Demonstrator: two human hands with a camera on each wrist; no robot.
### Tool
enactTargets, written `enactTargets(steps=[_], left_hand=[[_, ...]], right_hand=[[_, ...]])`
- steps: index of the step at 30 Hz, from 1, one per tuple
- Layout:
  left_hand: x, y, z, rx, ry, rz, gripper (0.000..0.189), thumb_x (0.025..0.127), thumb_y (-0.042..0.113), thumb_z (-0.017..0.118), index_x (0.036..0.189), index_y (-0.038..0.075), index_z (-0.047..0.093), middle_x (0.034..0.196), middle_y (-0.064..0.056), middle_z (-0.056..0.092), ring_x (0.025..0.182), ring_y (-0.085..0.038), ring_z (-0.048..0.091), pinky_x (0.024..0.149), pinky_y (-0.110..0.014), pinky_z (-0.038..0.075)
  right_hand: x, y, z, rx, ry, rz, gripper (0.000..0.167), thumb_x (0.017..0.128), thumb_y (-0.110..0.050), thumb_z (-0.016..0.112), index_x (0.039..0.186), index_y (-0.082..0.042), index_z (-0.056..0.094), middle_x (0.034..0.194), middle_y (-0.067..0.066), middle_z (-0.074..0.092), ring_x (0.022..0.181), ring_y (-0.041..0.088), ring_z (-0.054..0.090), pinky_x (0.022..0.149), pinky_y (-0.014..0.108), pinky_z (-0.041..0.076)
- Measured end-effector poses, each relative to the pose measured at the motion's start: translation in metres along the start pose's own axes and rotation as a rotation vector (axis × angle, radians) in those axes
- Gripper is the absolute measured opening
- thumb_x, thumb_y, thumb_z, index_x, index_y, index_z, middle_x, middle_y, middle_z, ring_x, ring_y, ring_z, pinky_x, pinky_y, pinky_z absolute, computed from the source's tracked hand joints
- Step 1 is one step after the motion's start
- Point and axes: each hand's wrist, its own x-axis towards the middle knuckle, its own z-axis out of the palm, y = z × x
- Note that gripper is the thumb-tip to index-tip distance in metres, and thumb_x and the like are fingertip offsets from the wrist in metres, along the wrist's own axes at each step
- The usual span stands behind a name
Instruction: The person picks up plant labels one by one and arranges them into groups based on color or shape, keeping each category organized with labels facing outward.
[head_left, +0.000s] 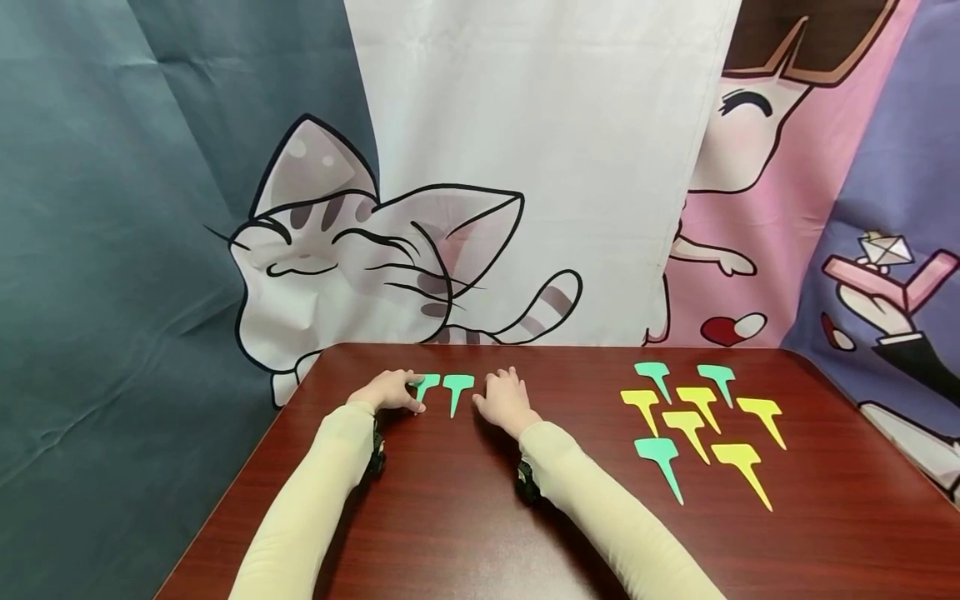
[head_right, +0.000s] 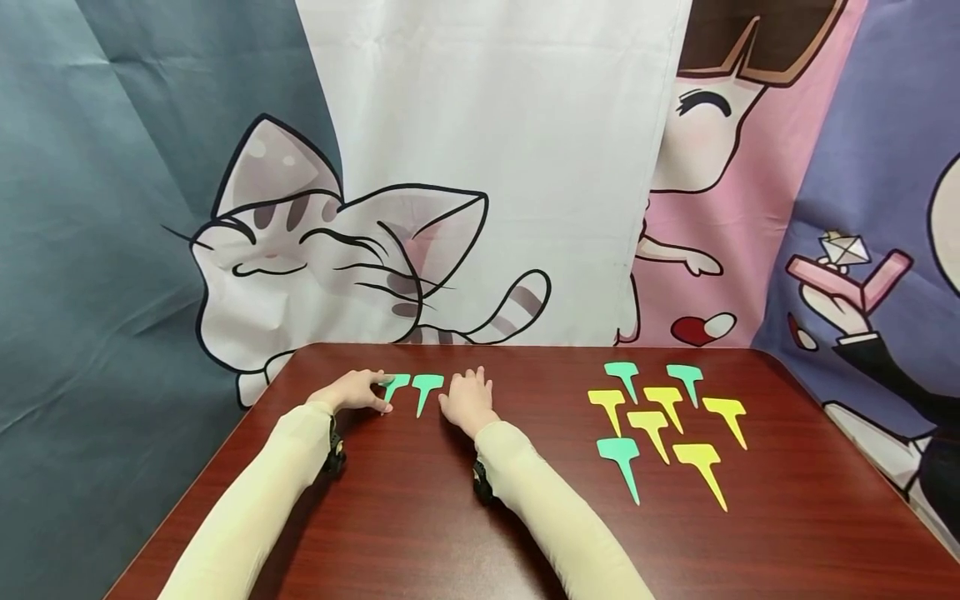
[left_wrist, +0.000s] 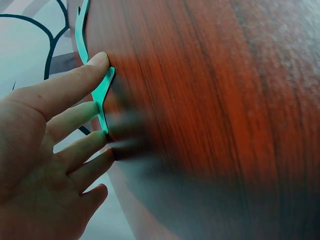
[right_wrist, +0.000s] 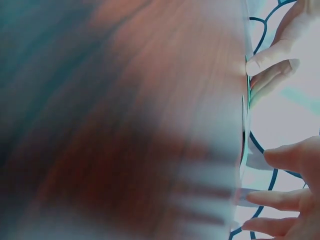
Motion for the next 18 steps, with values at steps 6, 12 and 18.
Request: enactTargets(steps=[6,12,18], left_hand=[[-0.001,0.001,0.002,0.004,-0.001,0.006,0.069,0.082,0.028,0.074,0.143,0.014,0.045,0.153,-0.019,0.028,0.142,-0.041,0.021,0.111,-0.053,0.029],[-0.002,0.001,0.002,0.012,-0.002,0.012,0.069,0.082,0.029,0.074,0.143,0.014,0.045,0.153,-0.02,0.028,0.141,-0.041,0.022,0.11,-0.053,0.03],[-0.001,0.0,0.002,0.02,0.004,0.007,0.07,0.082,0.029,0.074,0.143,0.014,0.044,0.153,-0.02,0.027,0.141,-0.042,0.022,0.109,-0.053,0.032]], right_hand=[[-0.005,0.011,-0.005,-0.034,-0.035,-0.023,0.048,0.092,-0.032,0.061,0.126,0.002,0.058,0.138,0.025,0.047,0.137,0.044,0.031,0.108,0.056,0.033],[-0.011,0.022,-0.011,-0.077,-0.053,-0.016,0.051,0.092,-0.034,0.06,0.129,0.001,0.055,0.14,0.024,0.045,0.138,0.043,0.03,0.109,0.056,0.031],[-0.017,0.031,-0.021,-0.107,-0.025,-0.04,0.049,0.092,-0.034,0.06,0.124,0.002,0.057,0.137,0.025,0.048,0.134,0.044,0.036,0.108,0.055,0.033]])
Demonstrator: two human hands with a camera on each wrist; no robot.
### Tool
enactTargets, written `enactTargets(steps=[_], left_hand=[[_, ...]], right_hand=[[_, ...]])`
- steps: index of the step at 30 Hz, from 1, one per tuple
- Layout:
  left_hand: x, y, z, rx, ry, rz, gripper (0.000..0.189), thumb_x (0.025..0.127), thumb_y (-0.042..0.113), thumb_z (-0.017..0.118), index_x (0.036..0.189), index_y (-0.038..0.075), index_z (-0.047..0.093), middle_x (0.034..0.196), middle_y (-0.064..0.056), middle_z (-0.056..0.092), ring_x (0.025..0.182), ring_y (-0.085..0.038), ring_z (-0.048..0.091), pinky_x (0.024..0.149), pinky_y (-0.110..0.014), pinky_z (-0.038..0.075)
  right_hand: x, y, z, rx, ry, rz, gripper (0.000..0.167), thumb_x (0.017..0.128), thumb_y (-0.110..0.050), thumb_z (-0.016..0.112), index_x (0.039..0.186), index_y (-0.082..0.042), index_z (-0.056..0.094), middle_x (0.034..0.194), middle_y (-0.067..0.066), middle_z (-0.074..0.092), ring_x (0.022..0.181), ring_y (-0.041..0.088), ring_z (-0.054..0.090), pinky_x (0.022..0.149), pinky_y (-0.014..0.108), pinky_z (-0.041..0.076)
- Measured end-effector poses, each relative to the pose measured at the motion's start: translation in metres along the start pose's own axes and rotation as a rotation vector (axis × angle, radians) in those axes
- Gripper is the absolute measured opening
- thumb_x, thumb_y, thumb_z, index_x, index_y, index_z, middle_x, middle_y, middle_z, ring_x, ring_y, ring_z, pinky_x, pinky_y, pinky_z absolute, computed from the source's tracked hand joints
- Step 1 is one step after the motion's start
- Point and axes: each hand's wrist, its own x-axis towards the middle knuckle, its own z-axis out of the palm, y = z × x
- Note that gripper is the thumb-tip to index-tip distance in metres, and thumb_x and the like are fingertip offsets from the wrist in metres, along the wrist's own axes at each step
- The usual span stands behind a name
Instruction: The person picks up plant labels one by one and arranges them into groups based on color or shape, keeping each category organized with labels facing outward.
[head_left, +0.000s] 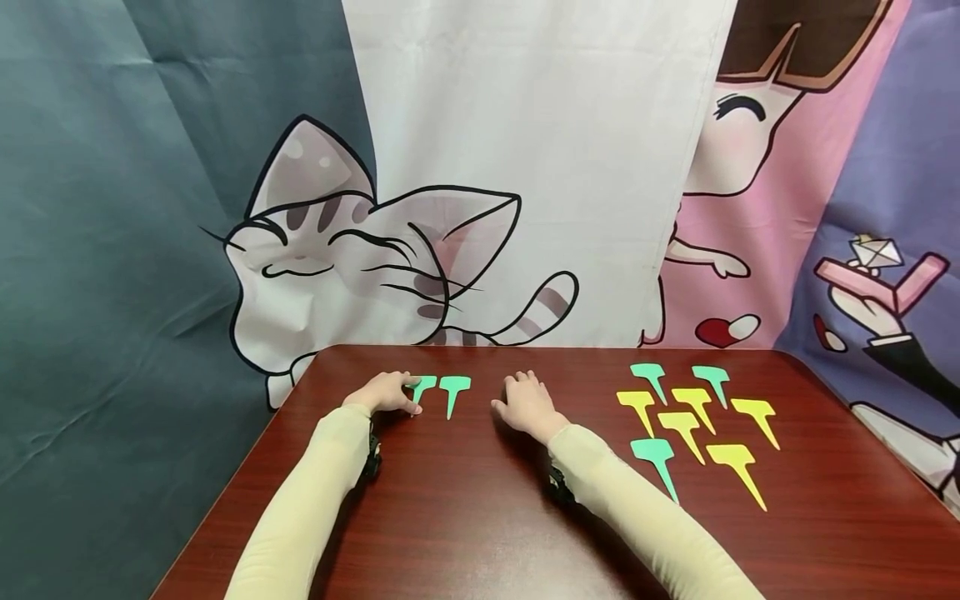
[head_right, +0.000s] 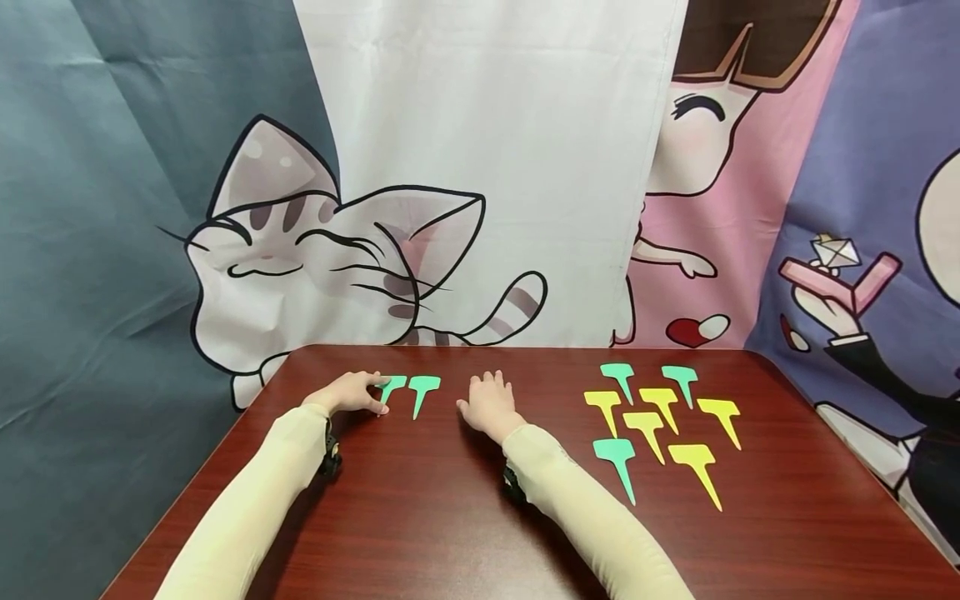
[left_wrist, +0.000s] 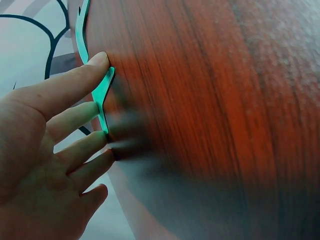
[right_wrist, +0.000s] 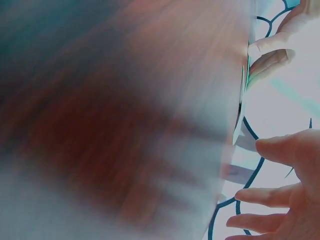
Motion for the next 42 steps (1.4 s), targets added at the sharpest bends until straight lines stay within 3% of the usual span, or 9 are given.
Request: enactTargets(steps=[11,17,30,42], left_hand=[[-0.003,0.0,-0.004,0.002,-0.01,0.023,0.073,0.078,0.037,0.077,0.142,0.015,0.048,0.151,-0.023,0.03,0.139,-0.044,0.024,0.107,-0.056,0.033],[-0.001,0.001,-0.001,-0.01,-0.005,0.002,0.069,0.082,0.029,0.074,0.143,0.013,0.045,0.153,-0.021,0.027,0.141,-0.041,0.022,0.109,-0.054,0.031],[-0.003,0.003,-0.002,0.004,0.002,0.007,0.069,0.082,0.028,0.074,0.143,0.013,0.045,0.153,-0.022,0.028,0.141,-0.043,0.022,0.109,-0.055,0.031],[0.0,-0.001,0.002,-0.034,0.003,-0.007,0.07,0.082,0.027,0.075,0.144,0.013,0.044,0.153,-0.02,0.028,0.142,-0.042,0.021,0.109,-0.054,0.031]], right_hand=[[-0.017,0.022,-0.012,-0.036,0.038,-0.035,0.05,0.091,-0.034,0.061,0.122,0.005,0.057,0.128,0.026,0.054,0.124,0.043,0.048,0.104,0.051,0.04],[-0.028,0.036,-0.021,-0.064,0.038,-0.07,0.05,0.092,-0.033,0.061,0.123,0.007,0.056,0.128,0.027,0.054,0.126,0.044,0.046,0.107,0.051,0.036],[-0.057,0.064,-0.035,-0.088,0.073,-0.074,0.049,0.09,-0.033,0.063,0.12,0.006,0.059,0.126,0.027,0.056,0.125,0.043,0.048,0.108,0.049,0.035],[-0.092,0.086,-0.043,-0.095,0.144,-0.096,0.042,0.087,-0.028,0.067,0.112,0.006,0.063,0.121,0.028,0.059,0.117,0.046,0.053,0.099,0.053,0.043]])
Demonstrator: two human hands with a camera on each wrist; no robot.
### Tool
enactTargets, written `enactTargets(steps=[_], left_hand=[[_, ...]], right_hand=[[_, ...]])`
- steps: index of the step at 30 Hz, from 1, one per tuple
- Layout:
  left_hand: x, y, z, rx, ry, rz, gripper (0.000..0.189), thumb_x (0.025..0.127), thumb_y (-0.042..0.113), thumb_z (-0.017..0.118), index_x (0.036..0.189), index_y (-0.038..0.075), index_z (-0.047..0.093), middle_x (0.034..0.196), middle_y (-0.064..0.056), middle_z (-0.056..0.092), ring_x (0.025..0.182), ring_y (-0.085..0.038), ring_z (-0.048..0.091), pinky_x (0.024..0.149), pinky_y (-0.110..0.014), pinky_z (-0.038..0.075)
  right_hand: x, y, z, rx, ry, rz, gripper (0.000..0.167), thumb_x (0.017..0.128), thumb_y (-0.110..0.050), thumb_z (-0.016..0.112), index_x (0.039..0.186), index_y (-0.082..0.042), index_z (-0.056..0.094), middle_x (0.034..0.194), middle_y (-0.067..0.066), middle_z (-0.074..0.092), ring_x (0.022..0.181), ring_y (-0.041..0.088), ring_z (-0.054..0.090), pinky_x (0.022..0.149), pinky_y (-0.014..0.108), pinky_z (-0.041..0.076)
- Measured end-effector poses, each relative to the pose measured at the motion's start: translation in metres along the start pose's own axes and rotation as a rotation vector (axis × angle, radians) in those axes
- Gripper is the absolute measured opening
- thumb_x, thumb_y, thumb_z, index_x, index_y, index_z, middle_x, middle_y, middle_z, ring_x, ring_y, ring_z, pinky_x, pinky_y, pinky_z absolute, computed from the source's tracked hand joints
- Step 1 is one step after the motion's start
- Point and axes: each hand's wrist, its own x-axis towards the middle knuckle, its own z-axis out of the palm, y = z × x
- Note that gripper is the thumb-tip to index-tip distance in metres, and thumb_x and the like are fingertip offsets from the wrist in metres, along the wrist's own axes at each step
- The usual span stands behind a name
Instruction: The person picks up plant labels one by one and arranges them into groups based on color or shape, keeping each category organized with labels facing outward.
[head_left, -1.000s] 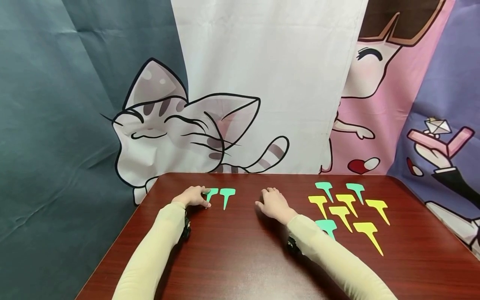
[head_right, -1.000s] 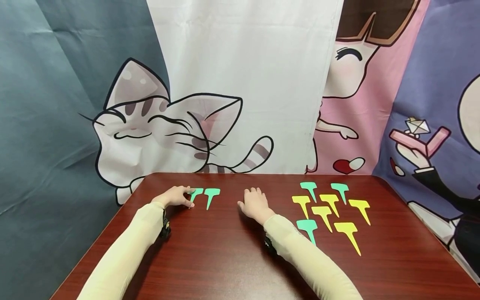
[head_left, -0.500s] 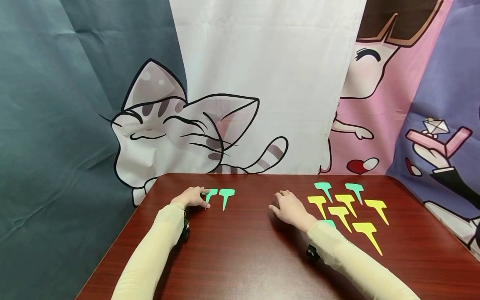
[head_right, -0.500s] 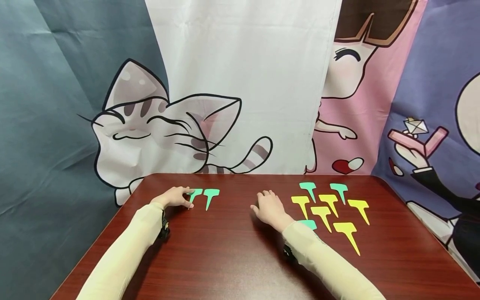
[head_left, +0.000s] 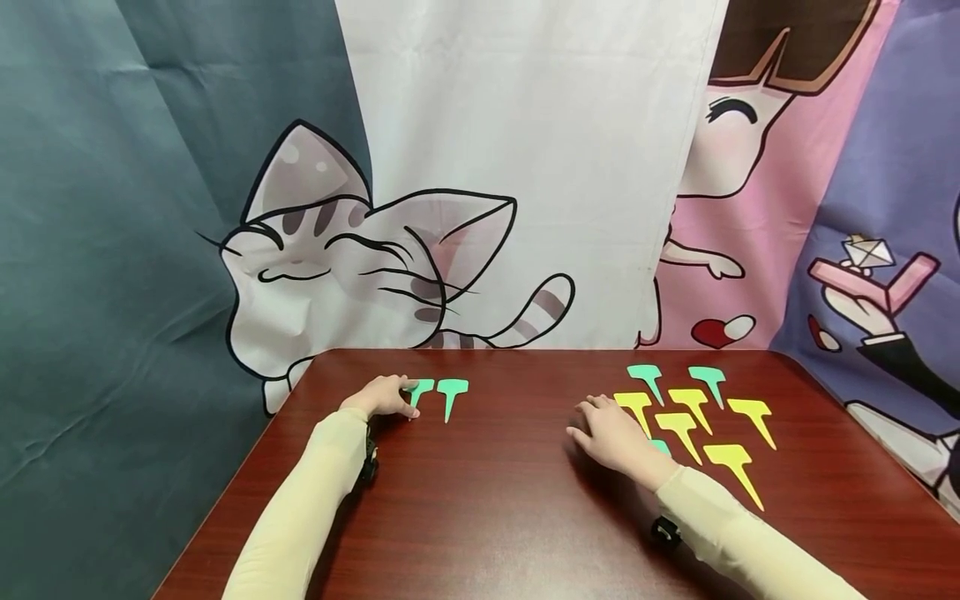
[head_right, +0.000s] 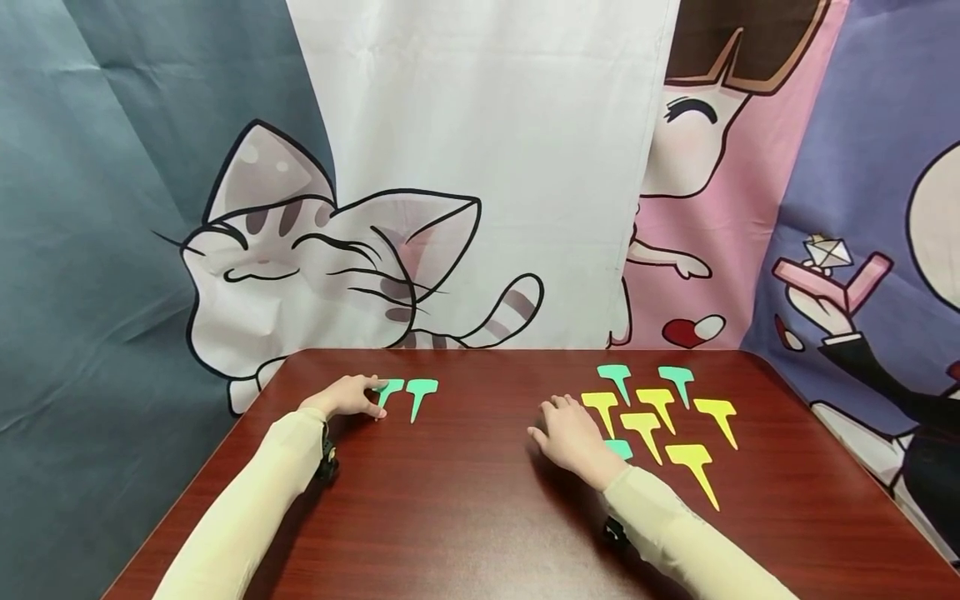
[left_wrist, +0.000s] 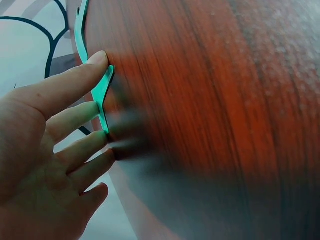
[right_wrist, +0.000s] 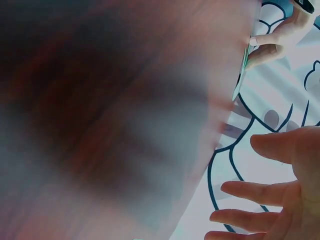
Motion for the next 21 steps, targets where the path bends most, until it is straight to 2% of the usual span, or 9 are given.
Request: enactTargets(steps=[8,11,17,21], left_hand=[[-0.004,-0.006,0.0,0.004,0.004,0.001,0.07,0.082,0.027,0.075,0.143,0.013,0.044,0.153,-0.021,0.027,0.141,-0.043,0.021,0.11,-0.055,0.03],[-0.003,-0.005,0.0,-0.004,0.003,0.009,0.07,0.082,0.027,0.075,0.143,0.013,0.044,0.153,-0.021,0.027,0.141,-0.042,0.02,0.11,-0.055,0.029],[0.001,-0.002,0.0,-0.009,0.001,0.014,0.07,0.082,0.027,0.074,0.144,0.013,0.044,0.153,-0.02,0.027,0.142,-0.042,0.02,0.111,-0.054,0.028],[0.0,-0.002,0.001,-0.005,0.006,0.014,0.07,0.082,0.027,0.074,0.143,0.013,0.044,0.153,-0.02,0.027,0.141,-0.042,0.021,0.11,-0.055,0.029]], right_hand=[[-0.019,0.014,-0.002,-0.007,0.03,0.019,0.039,0.085,-0.029,0.069,0.107,0.003,0.067,0.118,0.026,0.06,0.111,0.041,0.056,0.091,0.052,0.048],[-0.028,0.021,-0.003,-0.014,0.044,0.026,0.037,0.084,-0.029,0.071,0.104,0.002,0.068,0.115,0.025,0.061,0.108,0.04,0.058,0.087,0.052,0.05],[-0.044,0.034,-0.008,-0.023,0.058,0.035,0.032,0.082,-0.027,0.073,0.097,0.001,0.068,0.11,0.025,0.062,0.104,0.042,0.059,0.088,0.054,0.049],[-0.052,0.042,-0.011,-0.024,0.082,0.044,0.031,0.079,-0.027,0.075,0.095,-0.001,0.068,0.109,0.026,0.062,0.101,0.042,0.059,0.084,0.053,0.051]])
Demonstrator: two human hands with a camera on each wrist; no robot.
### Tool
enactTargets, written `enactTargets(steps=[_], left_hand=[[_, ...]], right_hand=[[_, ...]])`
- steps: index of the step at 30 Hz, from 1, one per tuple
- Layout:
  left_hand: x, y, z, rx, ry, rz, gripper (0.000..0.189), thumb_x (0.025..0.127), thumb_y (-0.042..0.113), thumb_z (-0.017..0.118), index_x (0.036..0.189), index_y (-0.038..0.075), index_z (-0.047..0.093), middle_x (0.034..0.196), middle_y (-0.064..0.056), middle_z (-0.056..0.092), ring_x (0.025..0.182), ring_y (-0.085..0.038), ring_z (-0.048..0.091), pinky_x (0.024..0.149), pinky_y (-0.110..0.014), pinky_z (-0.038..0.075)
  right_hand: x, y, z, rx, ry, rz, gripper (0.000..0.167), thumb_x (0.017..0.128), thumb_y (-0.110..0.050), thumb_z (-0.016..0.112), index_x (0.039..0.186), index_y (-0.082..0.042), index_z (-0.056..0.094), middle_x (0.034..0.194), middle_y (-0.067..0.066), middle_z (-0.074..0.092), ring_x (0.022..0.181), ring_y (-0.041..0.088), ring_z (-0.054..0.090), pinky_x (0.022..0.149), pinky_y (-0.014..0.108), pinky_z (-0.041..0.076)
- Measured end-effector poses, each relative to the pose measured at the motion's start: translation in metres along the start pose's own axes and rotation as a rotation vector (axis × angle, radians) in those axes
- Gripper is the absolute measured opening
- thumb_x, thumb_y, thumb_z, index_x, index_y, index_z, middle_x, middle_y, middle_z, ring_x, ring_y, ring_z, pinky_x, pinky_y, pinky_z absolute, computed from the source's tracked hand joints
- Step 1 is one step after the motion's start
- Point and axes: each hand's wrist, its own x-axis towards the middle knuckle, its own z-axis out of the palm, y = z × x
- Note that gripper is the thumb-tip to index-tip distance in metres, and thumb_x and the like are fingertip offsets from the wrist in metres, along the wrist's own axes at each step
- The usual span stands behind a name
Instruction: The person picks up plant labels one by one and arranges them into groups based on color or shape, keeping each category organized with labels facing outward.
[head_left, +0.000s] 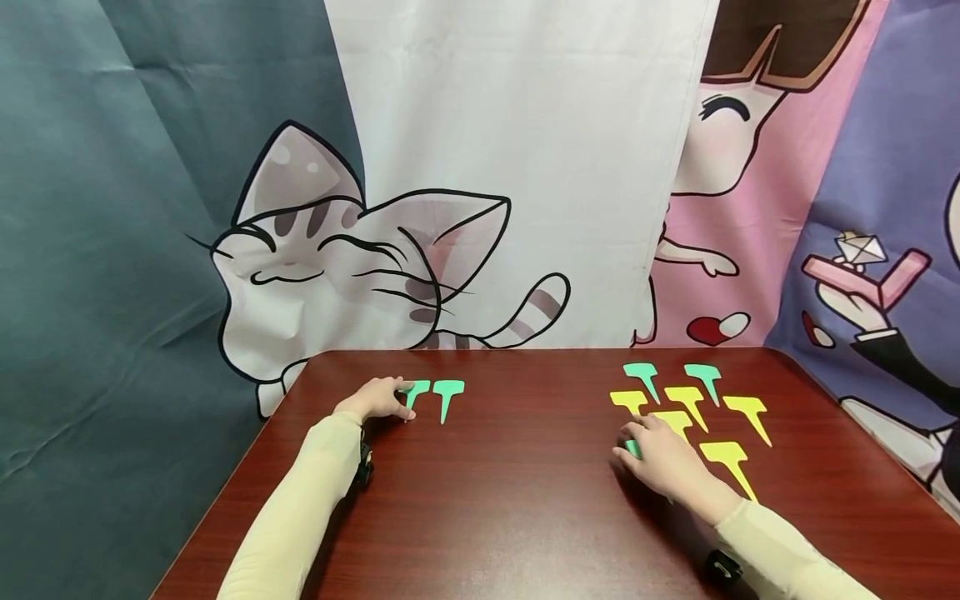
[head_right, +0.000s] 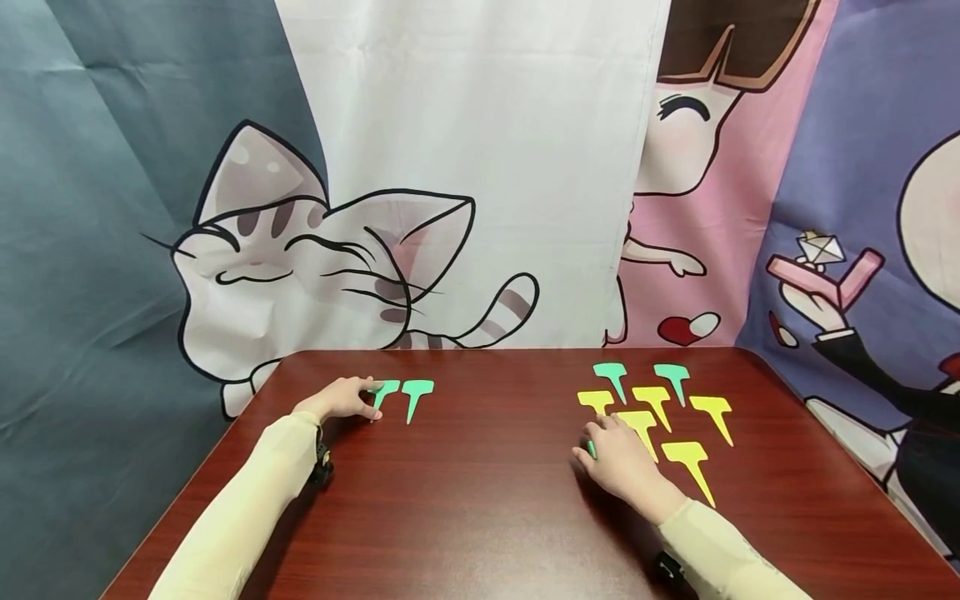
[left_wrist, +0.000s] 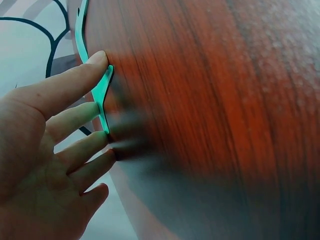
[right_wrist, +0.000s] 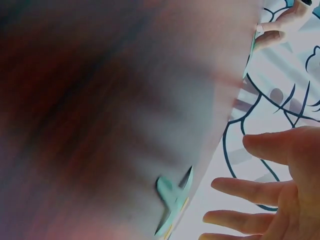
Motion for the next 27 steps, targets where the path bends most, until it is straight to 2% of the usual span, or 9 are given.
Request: enactTargets(steps=[7,13,19,23,25,27], left_hand=[[-0.001,0.0,0.001,0.003,-0.005,0.007,0.07,0.082,0.028,0.074,0.143,0.013,0.044,0.153,-0.021,0.028,0.141,-0.043,0.021,0.11,-0.055,0.029],[0.0,0.0,0.0,-0.002,0.003,0.007,0.07,0.081,0.027,0.075,0.143,0.012,0.045,0.152,-0.021,0.029,0.141,-0.043,0.022,0.11,-0.055,0.029],[0.0,0.0,-0.001,0.001,0.002,0.01,0.071,0.081,0.028,0.075,0.143,0.012,0.044,0.153,-0.02,0.028,0.141,-0.042,0.022,0.11,-0.055,0.029],[0.0,-0.001,-0.001,0.007,0.003,0.011,0.071,0.082,0.028,0.075,0.143,0.012,0.044,0.153,-0.021,0.028,0.141,-0.043,0.022,0.109,-0.055,0.03],[0.0,-0.001,-0.001,0.008,0.003,0.012,0.071,0.082,0.028,0.075,0.143,0.012,0.044,0.153,-0.021,0.028,0.141,-0.043,0.022,0.109,-0.055,0.03],[0.0,-0.001,-0.001,0.005,0.001,0.01,0.071,0.081,0.028,0.075,0.143,0.012,0.044,0.153,-0.02,0.028,0.141,-0.042,0.021,0.11,-0.055,0.029]], right_hand=[[-0.01,0.012,-0.009,-0.022,-0.009,0.019,0.036,0.076,-0.028,0.077,0.097,0.0,0.069,0.109,0.025,0.062,0.096,0.038,0.059,0.076,0.048,0.053],[-0.017,0.02,-0.013,-0.036,-0.016,0.013,0.039,0.072,-0.029,0.08,0.094,0.002,0.069,0.104,0.023,0.063,0.094,0.039,0.057,0.077,0.05,0.052],[-0.025,0.024,-0.014,-0.049,0.018,-0.018,0.028,0.069,-0.027,0.083,0.074,-0.006,0.065,0.097,0.019,0.063,0.092,0.042,0.059,0.086,0.054,0.049],[-0.027,0.026,-0.013,-0.085,0.04,-0.051,0.035,0.065,-0.027,0.084,0.06,-0.011,0.054,0.079,0.012,0.058,0.085,0.037,0.057,0.09,0.053,0.046],[-0.028,0.026,-0.013,-0.109,0.046,-0.052,0.04,0.064,-0.027,0.085,0.056,-0.013,0.049,0.071,0.007,0.052,0.081,0.034,0.055,0.089,0.051,0.045],[-0.028,0.026,-0.014,-0.123,0.038,-0.031,0.042,0.063,-0.03,0.086,0.054,-0.014,0.049,0.068,0.005,0.049,0.08,0.033,0.053,0.081,0.048,0.048]])
